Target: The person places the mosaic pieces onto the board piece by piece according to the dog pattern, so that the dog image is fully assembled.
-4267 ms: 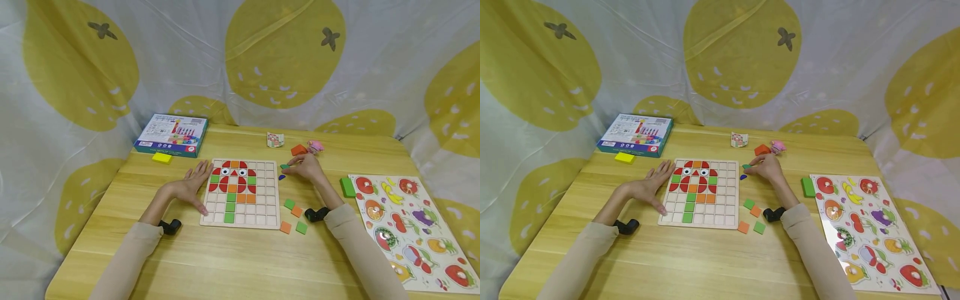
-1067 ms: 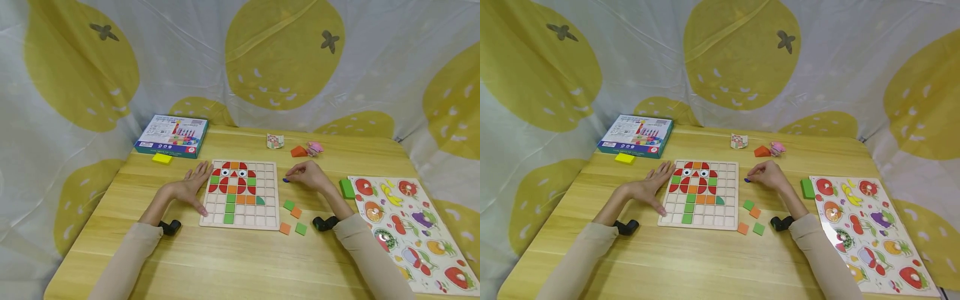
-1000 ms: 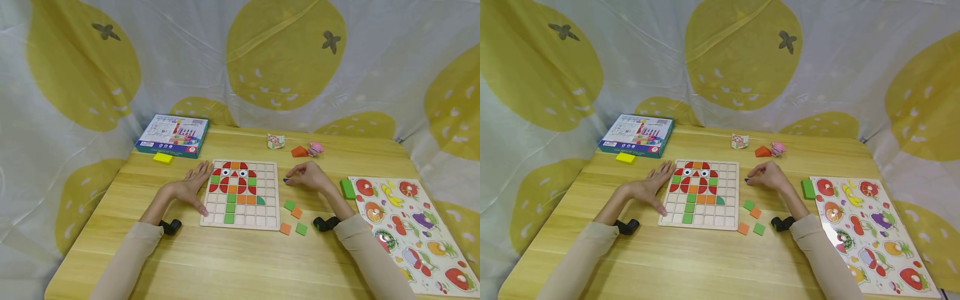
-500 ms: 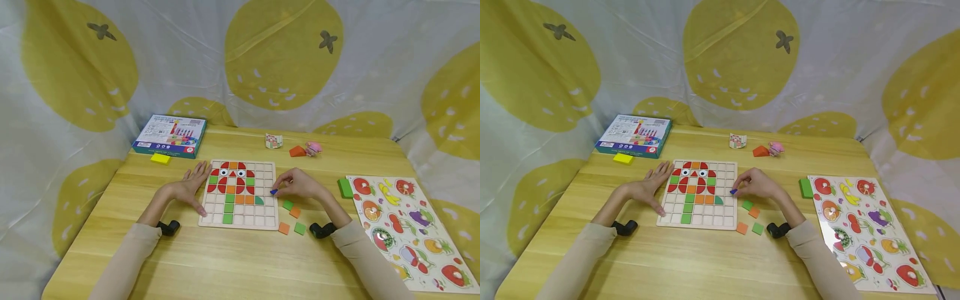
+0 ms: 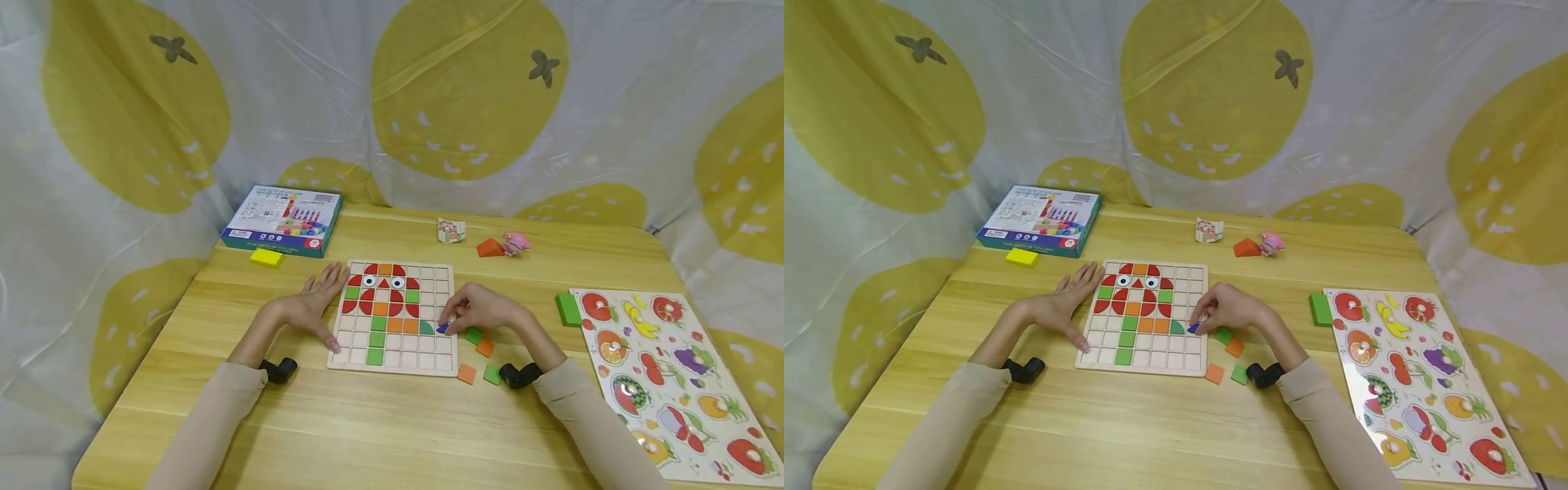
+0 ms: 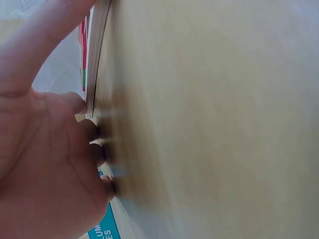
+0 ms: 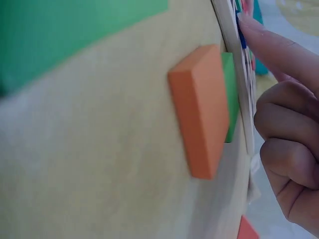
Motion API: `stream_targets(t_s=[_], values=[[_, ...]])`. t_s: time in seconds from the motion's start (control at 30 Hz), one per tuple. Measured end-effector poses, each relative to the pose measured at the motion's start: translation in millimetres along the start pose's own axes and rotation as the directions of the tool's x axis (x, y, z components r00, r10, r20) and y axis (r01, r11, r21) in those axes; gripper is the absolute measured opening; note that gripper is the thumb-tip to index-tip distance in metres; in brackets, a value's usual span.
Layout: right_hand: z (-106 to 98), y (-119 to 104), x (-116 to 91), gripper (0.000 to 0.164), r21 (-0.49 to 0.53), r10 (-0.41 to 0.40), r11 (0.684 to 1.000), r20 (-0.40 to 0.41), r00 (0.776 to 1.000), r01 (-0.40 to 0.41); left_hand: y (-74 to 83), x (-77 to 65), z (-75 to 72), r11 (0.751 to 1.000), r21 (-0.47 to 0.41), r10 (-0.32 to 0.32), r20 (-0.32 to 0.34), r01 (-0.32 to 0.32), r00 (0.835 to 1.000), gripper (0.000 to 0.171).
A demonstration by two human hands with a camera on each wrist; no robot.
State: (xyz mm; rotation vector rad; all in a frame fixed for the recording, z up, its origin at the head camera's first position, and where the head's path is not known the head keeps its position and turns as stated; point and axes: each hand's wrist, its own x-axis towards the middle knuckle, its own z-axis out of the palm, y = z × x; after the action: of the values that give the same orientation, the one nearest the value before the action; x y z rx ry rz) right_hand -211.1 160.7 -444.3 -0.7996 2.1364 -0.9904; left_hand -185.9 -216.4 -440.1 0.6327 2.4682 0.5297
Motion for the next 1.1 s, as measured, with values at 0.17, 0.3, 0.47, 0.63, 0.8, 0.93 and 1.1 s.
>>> stream_targets(t_s=[0.17, 0.3, 0.47, 0.63, 0.8, 0.93, 1.1], values=[[-0.4, 1.2, 0.0, 0.008, 0.04, 0.003, 0.999, 0.019, 1.0, -0.004, 1.6, 1.3, -1.6, 1.0, -0.007, 0.003, 0.008, -0.003, 1.0, 0.145], [-1.6, 0.2, -4.5, 0.011, 0.035, 0.006, 0.999, 0.002, 1.0, -0.006, 2.4, 3.6, -3.1, 1.0, -0.003, -0.006, 0.013, 0.006, 1.0, 0.146], [-7.1, 8.1, -25.6, 0.02, 0.061, 0.032, 0.998, -0.139, 0.99, -0.023, 3.7, 4.7, -3.2, 1.0, 0.01, -0.005, 0.019, 0.005, 1.0, 0.146], [-6.6, 24.1, -55.4, 0.031, 0.13, 0.116, 0.987, -0.214, 0.97, -0.089, 3.7, 2.8, -1.9, 1.0, 0.014, -0.023, 0.017, 0.023, 1.0, 0.145], [3.0, 32.9, -76.2, 0.046, 0.21, 0.178, 0.968, -0.189, 0.966, -0.138, 3.1, 0.3, -2.4, 1.0, -0.004, -0.023, 0.008, 0.023, 1.0, 0.144], [10.9, 33.3, -79.9, 0.048, 0.25, 0.173, 0.96, -0.167, 0.971, -0.128, 1.1, 0.0, -2.1, 1.0, -0.007, -0.024, 0.006, 0.024, 1.0, 0.144], [13.3, 31.8, -79.5, 0.034, 0.208, 0.193, 0.967, -0.21, 0.958, -0.149, 1.0, 1.7, -1.3, 1.0, -0.001, -0.014, 0.012, 0.014, 1.0, 0.144]])
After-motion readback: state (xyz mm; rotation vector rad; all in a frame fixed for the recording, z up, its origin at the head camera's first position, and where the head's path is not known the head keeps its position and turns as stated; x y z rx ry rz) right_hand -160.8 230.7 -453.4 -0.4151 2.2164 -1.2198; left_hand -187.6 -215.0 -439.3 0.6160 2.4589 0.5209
